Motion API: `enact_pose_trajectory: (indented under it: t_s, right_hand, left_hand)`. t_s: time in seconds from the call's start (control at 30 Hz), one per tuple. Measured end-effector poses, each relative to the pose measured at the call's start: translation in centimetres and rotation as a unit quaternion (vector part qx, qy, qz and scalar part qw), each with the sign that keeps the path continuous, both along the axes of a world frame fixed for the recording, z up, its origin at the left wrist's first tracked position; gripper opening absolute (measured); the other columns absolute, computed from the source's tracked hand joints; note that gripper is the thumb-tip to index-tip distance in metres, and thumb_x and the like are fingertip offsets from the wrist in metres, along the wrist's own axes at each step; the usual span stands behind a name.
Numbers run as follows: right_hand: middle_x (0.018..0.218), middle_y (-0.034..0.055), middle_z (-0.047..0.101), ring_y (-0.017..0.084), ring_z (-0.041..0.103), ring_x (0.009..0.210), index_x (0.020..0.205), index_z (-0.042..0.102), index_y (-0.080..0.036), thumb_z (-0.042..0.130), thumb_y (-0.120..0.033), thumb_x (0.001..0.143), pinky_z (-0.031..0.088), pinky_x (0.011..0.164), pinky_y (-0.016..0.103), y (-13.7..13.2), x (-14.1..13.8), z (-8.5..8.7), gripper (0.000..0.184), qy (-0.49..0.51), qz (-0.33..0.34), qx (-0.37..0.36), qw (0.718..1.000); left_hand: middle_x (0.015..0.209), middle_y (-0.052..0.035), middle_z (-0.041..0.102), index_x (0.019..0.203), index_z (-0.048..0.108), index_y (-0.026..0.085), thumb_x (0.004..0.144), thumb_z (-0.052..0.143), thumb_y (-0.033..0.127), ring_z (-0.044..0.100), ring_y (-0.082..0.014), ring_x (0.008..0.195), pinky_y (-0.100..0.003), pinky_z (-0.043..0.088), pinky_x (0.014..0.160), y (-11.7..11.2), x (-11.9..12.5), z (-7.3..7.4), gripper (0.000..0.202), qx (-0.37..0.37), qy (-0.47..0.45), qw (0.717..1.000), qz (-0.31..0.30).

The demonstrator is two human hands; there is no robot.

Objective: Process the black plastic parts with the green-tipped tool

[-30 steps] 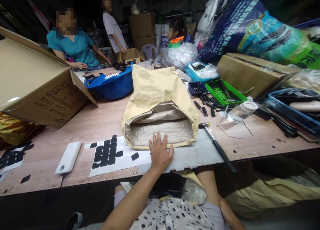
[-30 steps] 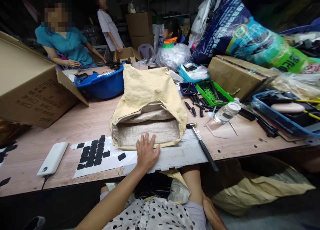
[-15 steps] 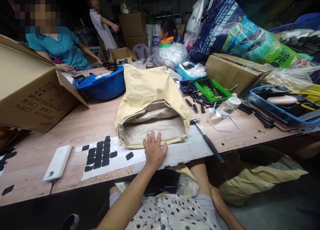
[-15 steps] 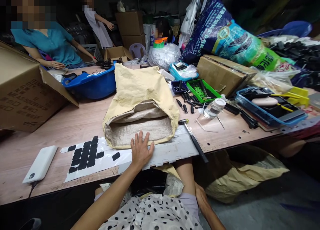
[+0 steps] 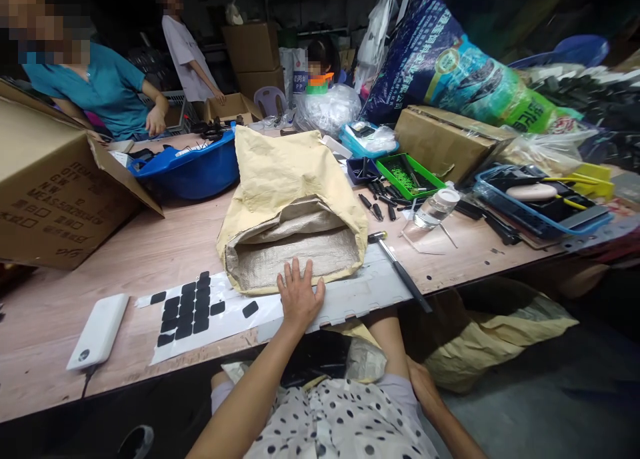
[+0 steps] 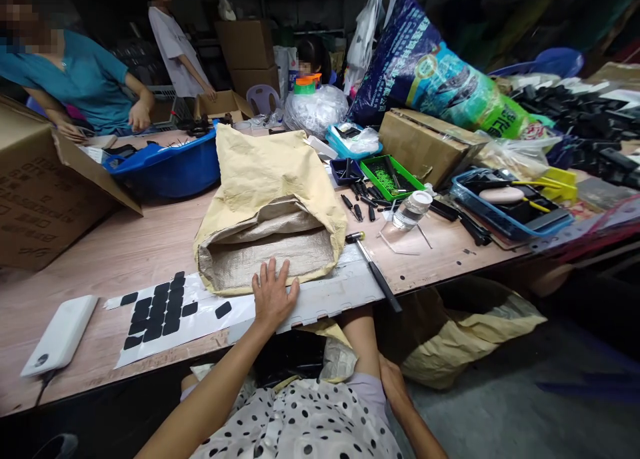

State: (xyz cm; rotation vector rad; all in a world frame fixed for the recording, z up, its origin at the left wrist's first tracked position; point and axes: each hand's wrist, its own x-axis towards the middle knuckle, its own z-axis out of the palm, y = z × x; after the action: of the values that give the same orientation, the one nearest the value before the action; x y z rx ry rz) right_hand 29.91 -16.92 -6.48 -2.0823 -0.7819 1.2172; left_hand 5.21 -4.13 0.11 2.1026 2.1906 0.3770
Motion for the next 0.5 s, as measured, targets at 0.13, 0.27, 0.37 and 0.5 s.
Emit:
enact_pose_trajectory:
  t_s: [0.13, 0.27, 0.37, 0.5]
  right_hand:
    - [0.047, 0.0056, 0.057, 0.035, 0.064, 0.062, 0.037, 0.049, -0.030, 0.052, -0.075, 0.052, 0.053, 0.063, 0.046, -0.3, 0.0, 0.1, 0.047, -0.032, -0.029, 0.022, 0.999]
    - [0.047, 0.0016, 0.050, 0.022, 0.051, 0.050, 0.050, 0.057, -0.025, 0.049, -0.079, 0.062, 0.046, 0.053, 0.036, -0.3, 0.1, 1.0, 0.056, -0.148, -0.093, 0.092, 0.980]
    - [0.058, 0.0031, 0.058, 0.020, 0.055, 0.060, 0.060, 0.060, -0.023, 0.051, -0.069, 0.077, 0.049, 0.060, 0.032, 0.8, -0.2, 3.1, 0.050, -0.206, -0.079, 0.256, 0.941]
    - [0.077, 0.0057, 0.065, 0.019, 0.060, 0.073, 0.082, 0.069, -0.022, 0.053, -0.053, 0.091, 0.052, 0.071, 0.031, 6.4, -1.4, 8.0, 0.036, -0.248, 0.064, 0.427, 0.867]
  left_hand:
    - [0.158, -0.0123, 0.048, 0.146, 0.057, 0.027, 0.094, 0.052, 0.040, 0.039, -0.0386, 0.147, -0.062, 0.031, 0.119, 0.1, -0.1, 0.1, 0.054, -0.005, -0.002, 1.000, 0.000]
    - [0.158, -0.0120, 0.048, 0.147, 0.057, 0.027, 0.094, 0.051, 0.039, 0.039, -0.0381, 0.147, -0.062, 0.031, 0.118, 0.2, -0.1, 0.2, 0.054, -0.008, -0.005, 1.000, 0.002]
    - [0.157, -0.0125, 0.049, 0.145, 0.058, 0.027, 0.094, 0.051, 0.039, 0.040, -0.0380, 0.146, -0.061, 0.033, 0.117, 0.3, -0.2, 0.2, 0.053, -0.003, -0.007, 1.000, -0.001]
    - [0.149, -0.0133, 0.057, 0.135, 0.067, 0.026, 0.095, 0.050, 0.037, 0.051, -0.0363, 0.133, -0.054, 0.044, 0.106, 0.1, -0.5, 0.1, 0.045, 0.029, -0.005, 1.000, -0.011]
